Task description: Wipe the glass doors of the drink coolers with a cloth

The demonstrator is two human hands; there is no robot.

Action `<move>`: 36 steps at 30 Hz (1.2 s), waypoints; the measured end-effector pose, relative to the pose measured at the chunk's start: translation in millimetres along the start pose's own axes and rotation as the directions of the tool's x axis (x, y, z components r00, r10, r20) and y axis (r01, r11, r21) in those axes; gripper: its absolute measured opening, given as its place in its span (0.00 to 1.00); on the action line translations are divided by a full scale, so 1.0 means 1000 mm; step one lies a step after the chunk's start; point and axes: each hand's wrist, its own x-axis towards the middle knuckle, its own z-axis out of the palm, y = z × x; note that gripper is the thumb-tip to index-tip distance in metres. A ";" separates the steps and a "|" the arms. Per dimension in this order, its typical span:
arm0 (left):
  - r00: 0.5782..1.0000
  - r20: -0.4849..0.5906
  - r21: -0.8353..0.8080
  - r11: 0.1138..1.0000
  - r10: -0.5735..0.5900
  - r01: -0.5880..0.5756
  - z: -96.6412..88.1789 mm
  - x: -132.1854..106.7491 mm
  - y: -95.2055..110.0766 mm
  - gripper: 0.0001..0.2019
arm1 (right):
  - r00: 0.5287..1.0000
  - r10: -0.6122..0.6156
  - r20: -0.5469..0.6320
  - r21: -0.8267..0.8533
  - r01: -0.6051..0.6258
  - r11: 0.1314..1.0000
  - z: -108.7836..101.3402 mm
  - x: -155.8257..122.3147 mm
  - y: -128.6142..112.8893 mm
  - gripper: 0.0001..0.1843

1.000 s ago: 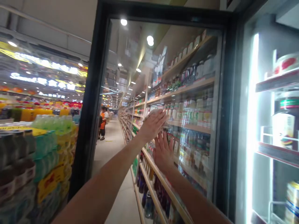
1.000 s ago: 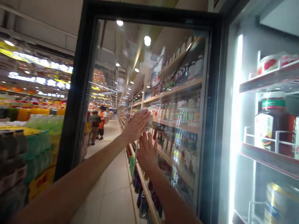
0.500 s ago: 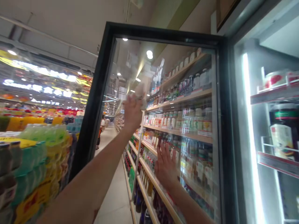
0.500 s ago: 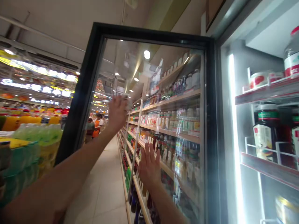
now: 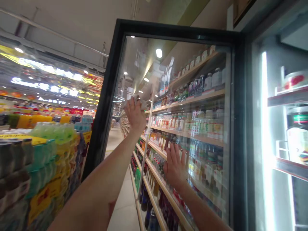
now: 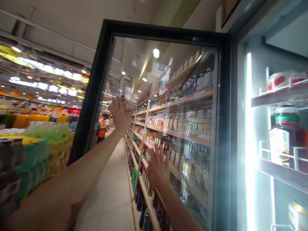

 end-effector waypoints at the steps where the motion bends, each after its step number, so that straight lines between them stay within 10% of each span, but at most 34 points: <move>1: 0.997 0.034 -0.011 0.998 0.070 -0.069 0.002 -0.006 0.007 0.22 | 1.000 -0.003 -0.009 0.002 0.003 1.000 0.000 0.000 0.000 0.26; 2: 0.981 0.087 -0.036 0.985 0.174 -0.172 0.004 -0.014 0.016 0.21 | 1.000 -0.004 -0.021 0.005 0.004 1.000 0.000 0.000 0.000 0.27; 4: 0.784 0.259 -0.182 0.826 0.564 -0.534 0.008 -0.027 0.034 0.20 | 0.999 -0.015 -0.037 0.011 0.015 1.000 -0.001 0.000 0.001 0.27; 6: 0.680 0.317 -0.228 0.749 0.661 -0.622 0.007 -0.028 0.036 0.20 | 0.999 -0.024 -0.034 0.012 0.025 1.000 -0.002 0.001 0.001 0.26; 9: 0.946 0.178 -0.024 0.962 0.271 -0.271 -0.002 -0.013 0.018 0.21 | 0.999 -0.030 -0.031 0.009 0.030 0.999 -0.004 0.001 0.001 0.25; 11: 0.997 0.056 0.041 0.998 0.049 -0.052 -0.005 -0.010 0.014 0.22 | 0.999 -0.023 -0.030 0.011 0.023 1.000 -0.005 0.001 0.001 0.25; 13: 0.977 0.119 0.006 0.983 0.179 -0.181 -0.004 -0.017 0.021 0.23 | 1.000 -0.014 -0.025 0.015 0.015 1.000 -0.004 0.000 0.001 0.26; 17: 0.765 0.255 -0.156 0.806 0.591 -0.571 -0.011 -0.035 0.016 0.22 | 1.000 -0.009 -0.001 0.036 0.009 0.999 -0.003 -0.002 0.002 0.29; 21: 0.979 -0.018 0.025 0.979 0.202 -0.202 -0.030 -0.030 -0.036 0.22 | 1.000 0.005 0.004 0.040 -0.005 0.999 -0.002 -0.003 0.000 0.28; 25: 0.950 0.074 -0.003 0.952 0.305 -0.305 -0.039 -0.059 -0.040 0.23 | 1.000 0.012 -0.006 0.033 -0.012 0.999 -0.005 0.000 -0.002 0.26; 28: 0.740 0.314 -0.151 0.801 0.595 -0.580 -0.041 -0.078 -0.035 0.22 | 1.000 0.010 -0.017 0.034 -0.009 0.999 -0.005 0.000 -0.001 0.26; 32: 0.962 0.070 0.070 0.960 0.265 -0.270 -0.052 -0.073 -0.064 0.24 | 1.000 0.011 0.004 0.016 -0.011 1.000 -0.005 0.001 -0.001 0.25; 36: 0.934 0.112 0.034 0.938 0.340 -0.346 -0.063 -0.106 -0.069 0.26 | 1.000 0.003 -0.003 0.008 -0.003 1.000 -0.006 0.003 -0.001 0.24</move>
